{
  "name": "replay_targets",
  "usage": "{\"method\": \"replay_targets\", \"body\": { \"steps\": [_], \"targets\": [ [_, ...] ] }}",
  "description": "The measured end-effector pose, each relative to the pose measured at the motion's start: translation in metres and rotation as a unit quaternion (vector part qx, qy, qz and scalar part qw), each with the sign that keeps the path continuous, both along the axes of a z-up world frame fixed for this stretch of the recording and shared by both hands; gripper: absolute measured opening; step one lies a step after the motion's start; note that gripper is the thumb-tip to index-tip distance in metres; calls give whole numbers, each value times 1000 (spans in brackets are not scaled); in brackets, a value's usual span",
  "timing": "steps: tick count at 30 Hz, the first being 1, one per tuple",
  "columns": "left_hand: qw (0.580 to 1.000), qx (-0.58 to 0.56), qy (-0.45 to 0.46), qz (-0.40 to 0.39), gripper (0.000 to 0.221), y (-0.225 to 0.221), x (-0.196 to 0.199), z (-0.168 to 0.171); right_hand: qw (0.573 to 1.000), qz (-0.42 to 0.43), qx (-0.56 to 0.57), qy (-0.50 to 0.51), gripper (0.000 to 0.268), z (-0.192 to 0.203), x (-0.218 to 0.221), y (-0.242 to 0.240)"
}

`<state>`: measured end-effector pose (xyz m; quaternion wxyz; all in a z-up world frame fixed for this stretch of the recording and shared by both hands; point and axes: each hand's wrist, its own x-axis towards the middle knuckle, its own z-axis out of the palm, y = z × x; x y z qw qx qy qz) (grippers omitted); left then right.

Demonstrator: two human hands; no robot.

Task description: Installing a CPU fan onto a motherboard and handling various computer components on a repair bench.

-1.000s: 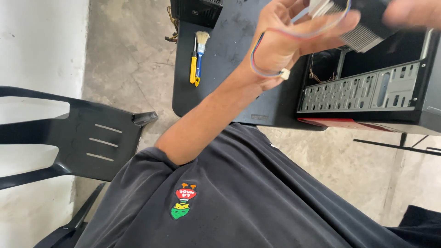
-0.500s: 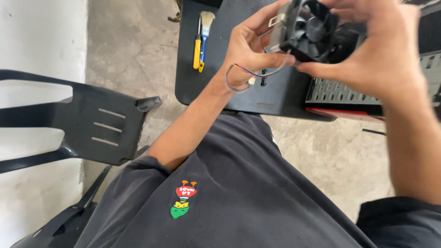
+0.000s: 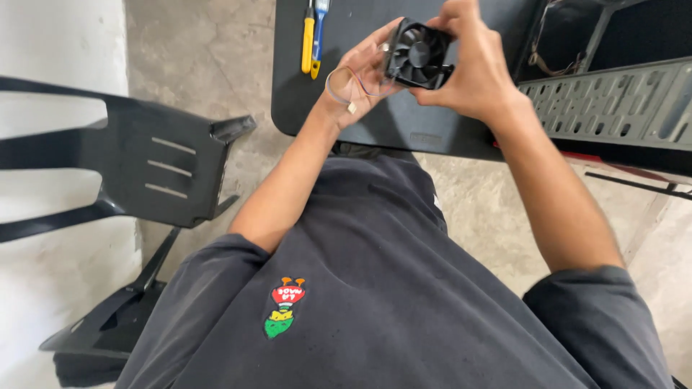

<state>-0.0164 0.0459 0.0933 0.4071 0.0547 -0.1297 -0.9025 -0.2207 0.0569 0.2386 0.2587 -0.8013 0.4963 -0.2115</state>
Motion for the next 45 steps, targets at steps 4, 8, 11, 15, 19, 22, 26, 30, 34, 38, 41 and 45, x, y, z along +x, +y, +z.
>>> {"method": "replay_targets", "body": {
  "steps": [4, 8, 11, 15, 19, 22, 26, 30, 34, 38, 41, 45],
  "targets": [
    [994, 13, -111, -9, 67, 4, -1, -32, 999, 26, -34, -21, 70, -65, -3, 0],
    [969, 52, -240, 25, 70, 11, -7, -76, 998, 54, -36, -22, 67, -116, -1, 3],
    [968, 92, -227, 56, 68, 16, -9, -108, 997, 65, -26, -15, 67, -135, 2, 4],
    [978, 84, -174, 75, 67, 18, -5, -105, 998, 52, -23, -39, 66, -134, 8, 4],
    [988, -1, -126, 90, 63, 17, -2, -92, 997, 24, -4, -69, 65, -117, 13, 4],
    [987, 42, -131, 79, 73, 9, -4, -78, 997, 12, -4, -74, 68, -110, 12, -1],
    [987, 52, -142, 55, 69, 9, -2, -89, 996, 37, -6, -83, 64, -117, 10, -1],
    [965, 80, -246, 44, 63, 9, -6, -111, 994, 9, 19, -105, 68, -136, 11, 8],
    [914, -58, -402, 18, 65, 11, 19, -107, 993, 1, 34, -114, 63, -163, 13, 18],
    [647, -390, -654, 26, 81, 6, 40, -64, 993, -11, 52, -101, 68, -186, 5, 21],
    [533, -532, -658, 16, 103, 2, 33, -61, 994, -14, 57, -94, 77, -190, 5, 24],
    [524, -570, -633, -14, 105, -9, 10, -67, 995, -22, 72, -67, 80, -182, 5, 21]
  ]
}}
